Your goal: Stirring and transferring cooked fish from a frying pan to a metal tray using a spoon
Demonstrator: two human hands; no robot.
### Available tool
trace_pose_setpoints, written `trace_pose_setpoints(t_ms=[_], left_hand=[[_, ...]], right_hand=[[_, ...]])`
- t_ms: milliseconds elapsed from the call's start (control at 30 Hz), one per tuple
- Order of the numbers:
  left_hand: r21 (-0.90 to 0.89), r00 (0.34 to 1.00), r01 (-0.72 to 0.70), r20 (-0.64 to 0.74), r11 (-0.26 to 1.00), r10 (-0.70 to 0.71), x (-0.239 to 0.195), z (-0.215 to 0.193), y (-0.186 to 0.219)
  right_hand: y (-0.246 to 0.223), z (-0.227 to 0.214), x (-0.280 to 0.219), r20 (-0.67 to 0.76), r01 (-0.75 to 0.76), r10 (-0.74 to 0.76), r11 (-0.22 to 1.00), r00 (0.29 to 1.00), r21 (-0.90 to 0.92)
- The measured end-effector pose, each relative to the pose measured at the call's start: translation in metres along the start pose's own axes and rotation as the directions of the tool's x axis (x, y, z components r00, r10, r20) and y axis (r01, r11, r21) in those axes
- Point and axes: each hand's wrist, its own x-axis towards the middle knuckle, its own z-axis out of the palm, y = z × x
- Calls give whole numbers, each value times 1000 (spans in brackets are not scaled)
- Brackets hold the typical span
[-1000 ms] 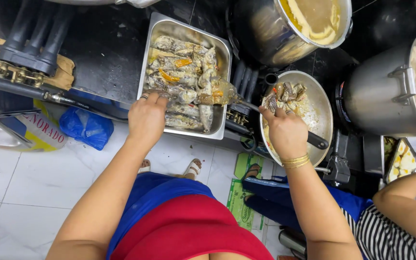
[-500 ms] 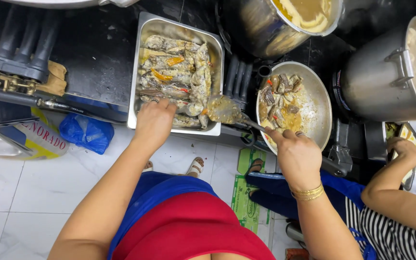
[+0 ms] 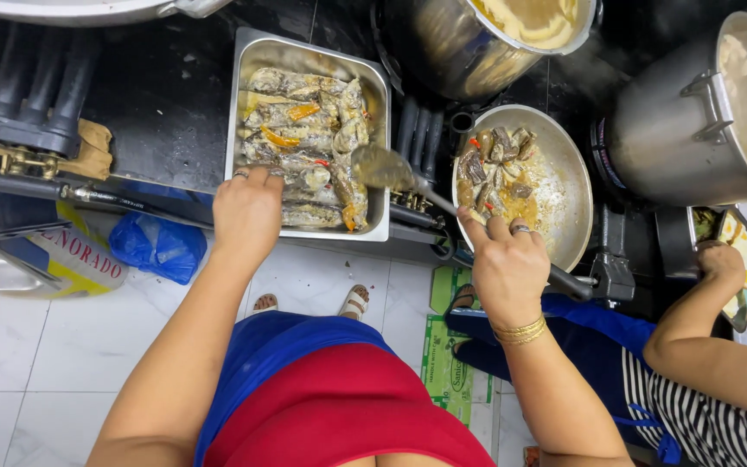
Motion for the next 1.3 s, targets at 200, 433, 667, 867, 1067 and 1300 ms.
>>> trace_pose_setpoints(t_ms=[200,433,667,867,1067,1300], left_hand=[[-7,998,-29,-54,1000,28,4,4,21],[32,995,-64,-71,997,66,2,-15,19],[185,998,-59,31,981,54,-2,-25,19],[438,982,-105,188,893,23,-4,-29,12],[514,985,-51,166,857,-41,-10,-38,12],[256,987,103,97,961,-132,-42,-24,24]], right_hand=[[-17,30,7,-102,-31,34,999,994,28],[-25,47,-10,-66,-135,139,989,988,61],[-51,31,-33,100,-277,259,924,961,264],[-62,52,-39,89,-251,235,887,968,388],[-21,75,-66,235,-364,279,674,931,642],[108,77,-164,510,-678,448,467,734,567]])
